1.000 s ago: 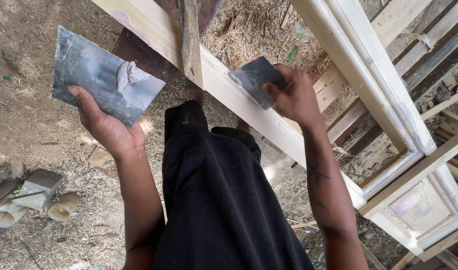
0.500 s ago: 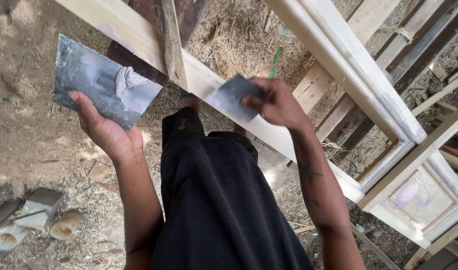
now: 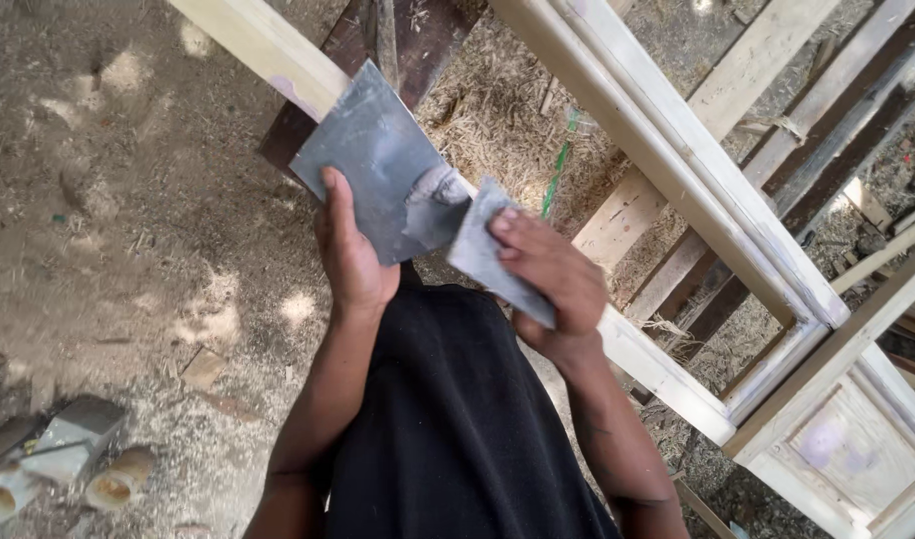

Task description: The person applies a pink filler paste to gaps in a wooden door frame using a putty knife, then smooths and levels the surface with a sanding block. The person works along the frame edges and corners, repeatedly applying and smoothing the filler.

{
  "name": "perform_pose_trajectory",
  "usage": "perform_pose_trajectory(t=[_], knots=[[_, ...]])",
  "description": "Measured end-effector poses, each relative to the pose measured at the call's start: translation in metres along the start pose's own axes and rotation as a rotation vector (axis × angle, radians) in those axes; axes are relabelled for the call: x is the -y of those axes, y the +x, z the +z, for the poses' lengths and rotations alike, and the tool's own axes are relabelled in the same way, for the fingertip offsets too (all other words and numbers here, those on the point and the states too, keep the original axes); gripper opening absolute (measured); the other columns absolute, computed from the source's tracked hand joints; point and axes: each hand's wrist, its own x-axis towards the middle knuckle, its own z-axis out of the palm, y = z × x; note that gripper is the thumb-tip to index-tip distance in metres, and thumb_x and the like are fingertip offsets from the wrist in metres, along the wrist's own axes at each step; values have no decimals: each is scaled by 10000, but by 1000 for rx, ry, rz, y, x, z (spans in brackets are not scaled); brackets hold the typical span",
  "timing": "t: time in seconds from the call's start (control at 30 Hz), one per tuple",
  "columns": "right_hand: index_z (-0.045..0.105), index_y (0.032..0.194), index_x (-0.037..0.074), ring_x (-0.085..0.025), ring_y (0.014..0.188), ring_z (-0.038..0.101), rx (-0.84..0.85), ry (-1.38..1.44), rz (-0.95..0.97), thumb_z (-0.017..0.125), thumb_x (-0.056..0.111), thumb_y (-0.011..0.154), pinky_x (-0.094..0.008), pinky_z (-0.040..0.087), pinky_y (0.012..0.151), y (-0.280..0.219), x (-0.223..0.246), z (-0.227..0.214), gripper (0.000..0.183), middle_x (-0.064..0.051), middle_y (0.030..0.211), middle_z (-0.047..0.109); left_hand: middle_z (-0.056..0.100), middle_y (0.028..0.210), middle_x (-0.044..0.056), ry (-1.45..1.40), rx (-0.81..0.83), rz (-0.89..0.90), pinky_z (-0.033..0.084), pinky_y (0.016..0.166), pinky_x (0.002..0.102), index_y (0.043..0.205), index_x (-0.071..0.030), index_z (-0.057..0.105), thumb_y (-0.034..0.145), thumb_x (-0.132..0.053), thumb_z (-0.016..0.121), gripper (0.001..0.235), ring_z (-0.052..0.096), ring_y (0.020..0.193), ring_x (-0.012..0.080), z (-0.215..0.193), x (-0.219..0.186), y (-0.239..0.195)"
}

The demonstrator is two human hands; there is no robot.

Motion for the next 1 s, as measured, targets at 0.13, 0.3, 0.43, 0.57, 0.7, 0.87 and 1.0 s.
perform_pose_trajectory(t=[0.13, 0.3, 0.43, 0.57, 0.7, 0.87, 1.0], knots=[[724, 1174, 46, -347, 1285, 640, 137, -342, -56, 799, 109, 904, -485, 473, 1169, -1, 19, 1, 287, -143, 1295, 690, 473, 1463, 182, -58, -61, -38, 489, 1136, 480, 1525, -11, 303, 1012, -533, 548, 772, 518, 1362, 301, 19, -1, -16], [726, 1212, 28, -359, 1313, 618, 120, -331, -29, 786, 82, 898, -499, 460, 1185, -6, 31, 1, 324, -168, 1306, 686, 507, 1429, 189, -91, -80, -56, 491, 1123, 465, 1498, 24, 351, 1008, -536, 570, 775, 546, 1328, 292, 23, -4, -33], [719, 1221, 28, -343, 1323, 630, 67, -365, 9, 779, 42, 910, -476, 484, 1189, -9, 35, 2, 317, -168, 1310, 693, 536, 1403, 192, -107, -87, -45, 501, 1112, 454, 1457, 50, 395, 1014, -526, 582, 751, 568, 1304, 285, 20, -7, -41], [698, 1229, 17, -336, 1301, 632, 55, -377, 10, 785, 43, 884, -469, 490, 1171, -4, 31, 0, 356, -166, 1291, 691, 547, 1375, 195, -105, -18, -39, 541, 1085, 463, 1432, 52, 416, 1026, -514, 574, 714, 588, 1292, 274, 18, -10, -46], [738, 1202, 58, -309, 1245, 696, 201, -511, 134, 610, -153, 732, -433, 537, 1122, -8, 18, -7, 531, -154, 1243, 747, 579, 1348, 165, -146, 45, 20, 539, 1058, 427, 1406, 35, 472, 1051, -477, 568, 630, 608, 1247, 243, 20, -13, -50], [747, 1193, 49, -157, 956, 747, 80, -301, 678, 647, -1, 936, -323, 582, 837, -55, -23, -8, 280, -139, 1072, 781, 611, 1298, 148, -82, 89, 105, 551, 1017, 379, 1382, 30, 523, 1090, -448, 548, 561, 631, 1185, 204, 17, -20, -40], [762, 1116, 4, -90, 715, 568, -6, -211, 855, 683, 22, 996, -271, 447, 638, -90, -56, -19, 144, -122, 813, 677, 586, 1239, 149, -68, 36, 127, 516, 1049, 362, 1339, 88, 531, 1138, -431, 557, 557, 592, 1210, 199, 7, -26, -13]])
